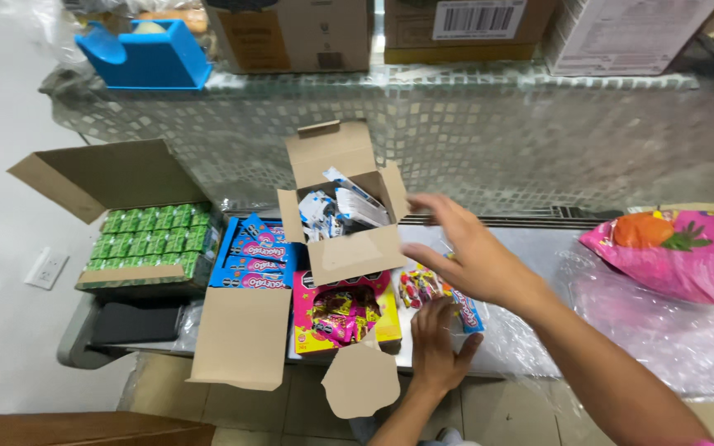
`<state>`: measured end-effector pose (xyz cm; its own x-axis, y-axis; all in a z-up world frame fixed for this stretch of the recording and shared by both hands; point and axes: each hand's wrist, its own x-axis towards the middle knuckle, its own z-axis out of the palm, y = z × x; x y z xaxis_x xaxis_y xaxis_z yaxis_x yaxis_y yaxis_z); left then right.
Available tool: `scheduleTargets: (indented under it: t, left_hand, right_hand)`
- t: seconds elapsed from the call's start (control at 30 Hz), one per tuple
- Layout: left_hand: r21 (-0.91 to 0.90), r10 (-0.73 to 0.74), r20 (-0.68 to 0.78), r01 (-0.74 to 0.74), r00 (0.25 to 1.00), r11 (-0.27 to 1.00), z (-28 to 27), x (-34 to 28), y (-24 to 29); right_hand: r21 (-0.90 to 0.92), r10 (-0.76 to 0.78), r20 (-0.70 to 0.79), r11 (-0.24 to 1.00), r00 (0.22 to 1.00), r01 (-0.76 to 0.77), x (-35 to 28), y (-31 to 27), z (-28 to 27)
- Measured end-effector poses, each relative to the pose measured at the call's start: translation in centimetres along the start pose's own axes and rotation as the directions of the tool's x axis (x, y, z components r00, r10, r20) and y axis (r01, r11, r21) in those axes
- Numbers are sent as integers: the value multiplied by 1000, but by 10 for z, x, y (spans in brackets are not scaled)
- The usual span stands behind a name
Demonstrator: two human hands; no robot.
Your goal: The person organizes candy and snacks on a table, placing them into plastic bags by hand and then putting the bags into cardboard boxes.
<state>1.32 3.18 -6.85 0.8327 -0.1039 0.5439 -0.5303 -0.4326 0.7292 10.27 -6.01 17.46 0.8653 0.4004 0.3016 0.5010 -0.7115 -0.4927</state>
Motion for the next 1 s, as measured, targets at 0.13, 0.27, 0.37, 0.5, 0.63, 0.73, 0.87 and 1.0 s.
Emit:
scheduleTargets:
  t: [0.13,0.27,0.37,0.5,0.63,0.73,0.87,1.0]
  left_hand:
    - [74,30,87,-37,996,997,11,-12,-13]
    - [89,-86,60,81,994,993,9,-8,-5]
    - [72,-136,-14,136,991,988,13,-4,-4]
    - [22,-172,-34,173,985,985,13,4,3]
    - [-82,-242,-13,240,970,967,5,9,8]
    - [0,-264,42,264,964,965,5,10,10]
    - [177,-217,66,203,974,963,12,11,10]
    - [362,-228,144,163,963,918,17,10,10]
  right_hand:
    - [197,419,494,800,762,-567,-173,53,-73]
    - [-30,661,744,172,93,-985,-349,127,-43]
    - [156,714,445,532,540,-832,-375,122,-1]
    - [351,611,251,666,751,-658,-325,124,43]
    - [230,273,185,922,944,-312,-255,144,83]
    - [8,377,205,922,903,-387,-194,139,105]
    - [-222,569,201,819,798,-529,-155,139,126]
    - [-232,547,247,835,800,-499,-167,156,126]
